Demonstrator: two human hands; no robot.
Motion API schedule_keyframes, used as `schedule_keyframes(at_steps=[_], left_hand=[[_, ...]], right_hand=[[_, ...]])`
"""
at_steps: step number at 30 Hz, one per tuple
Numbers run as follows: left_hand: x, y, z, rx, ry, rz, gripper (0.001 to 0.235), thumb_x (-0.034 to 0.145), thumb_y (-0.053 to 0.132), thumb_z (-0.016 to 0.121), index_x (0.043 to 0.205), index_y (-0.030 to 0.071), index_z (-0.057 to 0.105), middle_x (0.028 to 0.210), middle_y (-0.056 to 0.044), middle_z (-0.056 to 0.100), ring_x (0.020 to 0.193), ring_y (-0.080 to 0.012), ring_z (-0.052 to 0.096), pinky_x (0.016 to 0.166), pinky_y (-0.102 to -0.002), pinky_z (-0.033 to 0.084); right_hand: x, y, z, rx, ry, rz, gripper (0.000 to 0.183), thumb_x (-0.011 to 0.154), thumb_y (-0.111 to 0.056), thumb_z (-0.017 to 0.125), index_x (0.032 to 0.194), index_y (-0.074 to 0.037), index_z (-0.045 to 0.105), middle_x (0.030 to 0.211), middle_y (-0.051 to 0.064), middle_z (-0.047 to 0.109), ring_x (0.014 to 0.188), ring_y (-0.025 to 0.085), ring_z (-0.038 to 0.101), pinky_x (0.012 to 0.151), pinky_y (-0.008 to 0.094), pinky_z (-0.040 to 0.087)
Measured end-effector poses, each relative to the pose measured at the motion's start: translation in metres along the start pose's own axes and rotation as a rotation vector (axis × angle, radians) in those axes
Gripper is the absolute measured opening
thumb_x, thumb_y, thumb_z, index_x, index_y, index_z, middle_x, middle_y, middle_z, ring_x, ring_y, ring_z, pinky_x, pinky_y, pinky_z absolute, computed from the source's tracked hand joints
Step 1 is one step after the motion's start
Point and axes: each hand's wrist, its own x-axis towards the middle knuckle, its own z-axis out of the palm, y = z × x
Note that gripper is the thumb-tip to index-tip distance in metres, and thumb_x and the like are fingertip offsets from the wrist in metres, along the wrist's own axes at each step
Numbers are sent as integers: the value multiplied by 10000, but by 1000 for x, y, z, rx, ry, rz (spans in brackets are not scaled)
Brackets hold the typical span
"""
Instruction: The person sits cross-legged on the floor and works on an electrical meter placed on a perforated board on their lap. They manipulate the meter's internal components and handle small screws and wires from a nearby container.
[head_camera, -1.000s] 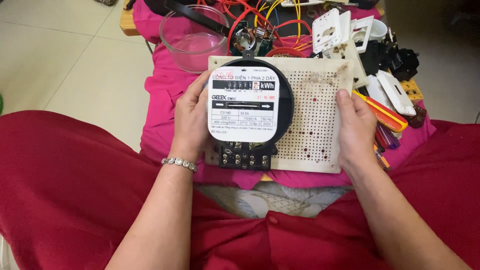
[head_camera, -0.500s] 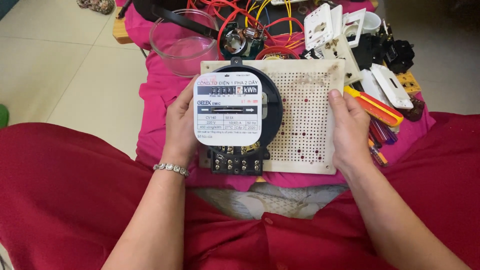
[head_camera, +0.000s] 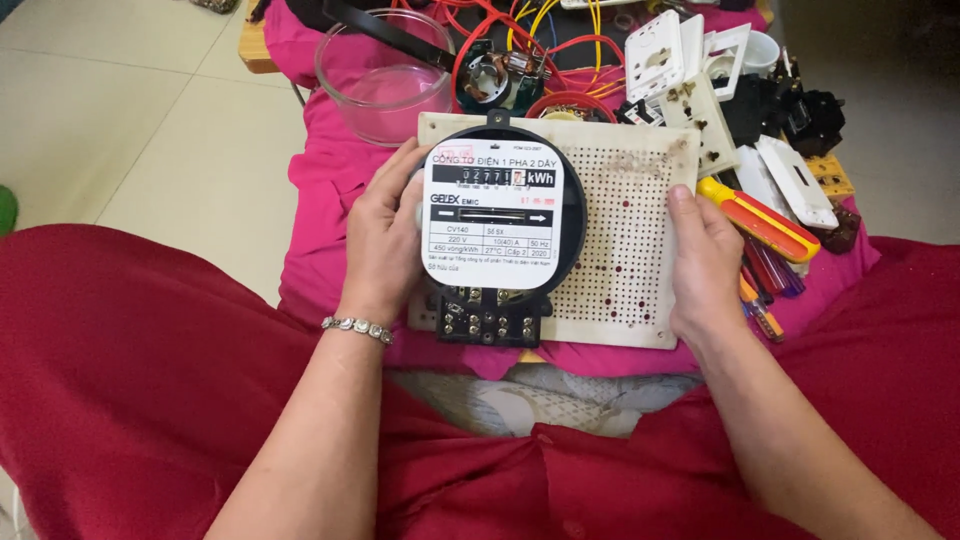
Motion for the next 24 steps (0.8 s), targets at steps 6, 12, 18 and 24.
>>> schedule_keyframes(at_steps=[6, 12, 18, 24], left_hand=[[-1, -7, -1, 2, 16, 35, 309, 1063, 210, 565, 1332, 112, 681, 1421, -236, 602, 1356, -432, 533, 1165, -529, 386], [-3, -9, 0, -19, 33, 35, 306, 1061, 238, 569, 1326, 145, 689, 1424, -203, 611, 1376, -388, 529, 1175, -508, 387], [-3, -10, -1, -35, 26, 30, 316, 1064, 235, 561, 1332, 119, 681, 1421, -213, 612, 1397, -386, 510, 1182, -506, 373], [2, -20, 2, -85, 12, -35, 329, 1072, 298, 545, 1329, 153, 690, 1417, -167, 627, 1408, -340, 512, 1203, -486, 353]], right_hand=[[3, -3, 1, -40, -12, -15, 309, 1086, -472, 586, 1107, -174, 665, 972, 71, 751, 754, 153, 761, 651, 287, 637], [3, -7, 2, -19, 0, 13, 328, 1083, -494, 570, 1083, -182, 673, 955, 64, 754, 741, 149, 765, 634, 281, 640], [3, -6, 3, -7, 8, 3, 328, 1086, -482, 561, 1063, -173, 667, 935, 61, 754, 723, 145, 763, 628, 280, 641], [12, -1, 1, -64, 4, 16, 331, 1099, -485, 546, 1062, -174, 656, 944, 65, 746, 735, 159, 762, 633, 289, 635]])
